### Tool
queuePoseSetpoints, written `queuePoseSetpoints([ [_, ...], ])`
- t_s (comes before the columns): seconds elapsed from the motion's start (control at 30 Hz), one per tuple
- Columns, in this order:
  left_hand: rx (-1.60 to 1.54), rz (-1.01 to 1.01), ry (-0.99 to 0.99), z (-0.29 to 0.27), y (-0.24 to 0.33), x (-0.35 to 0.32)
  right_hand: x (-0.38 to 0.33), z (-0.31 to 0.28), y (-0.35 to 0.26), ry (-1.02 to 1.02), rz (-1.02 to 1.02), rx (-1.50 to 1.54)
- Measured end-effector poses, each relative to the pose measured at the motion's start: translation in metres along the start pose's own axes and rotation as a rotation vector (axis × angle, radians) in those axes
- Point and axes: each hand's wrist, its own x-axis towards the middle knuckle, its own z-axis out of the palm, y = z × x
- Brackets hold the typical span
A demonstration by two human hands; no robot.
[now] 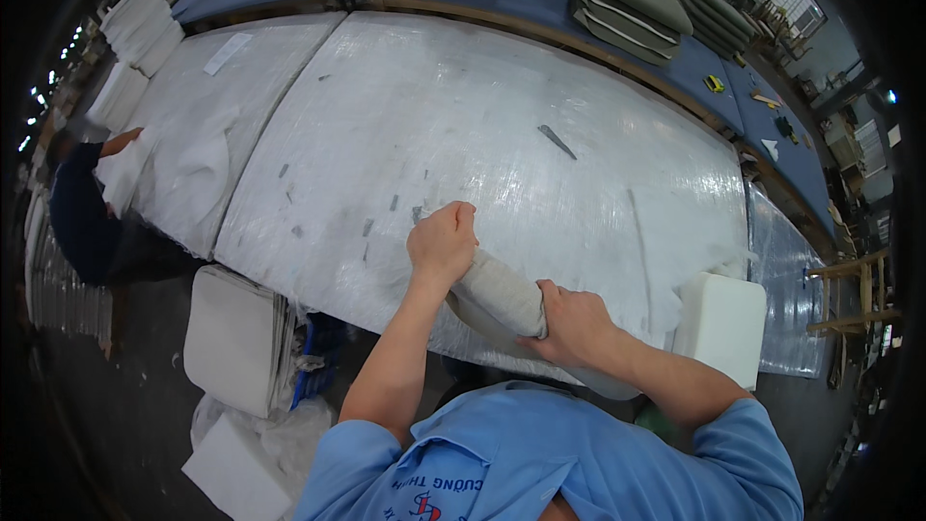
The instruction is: The person inserts a rectangular foam block into a fabric pillow cover, repeatedly adjusting and smoothing the cover to fit the foam. The person handles the foam and cover by hand and works at a large table in a factory setting.
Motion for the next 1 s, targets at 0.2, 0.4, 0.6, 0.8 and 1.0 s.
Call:
queuePoseSetpoints([
  [0.2,0.070,0.042,0.085,0.005,-0.014,-0.002,0.041,-0.016,-0.042,0.045,-0.045,0.021],
  [0.4,0.075,0.097,0.220,0.009,-0.007,0.001,0.087,-0.021,-0.067,0.093,-0.063,0.008],
  [0.6,-0.113,0.146,0.189,-0.001,-0.027,0.014,0.077,-0.036,-0.027,-0.106,-0.262,0.351],
  [0.8,-0.104,0.310,0.264,-0.009,-0.018,-0.021,-0.053,-0.031,0.088,-0.093,-0.103,0.632],
  [1.0,0.331,0.686,0.187,0.003,-0.005,-0.089,-0.146,0.048,0.090,0.087,-0.146,0.605],
])
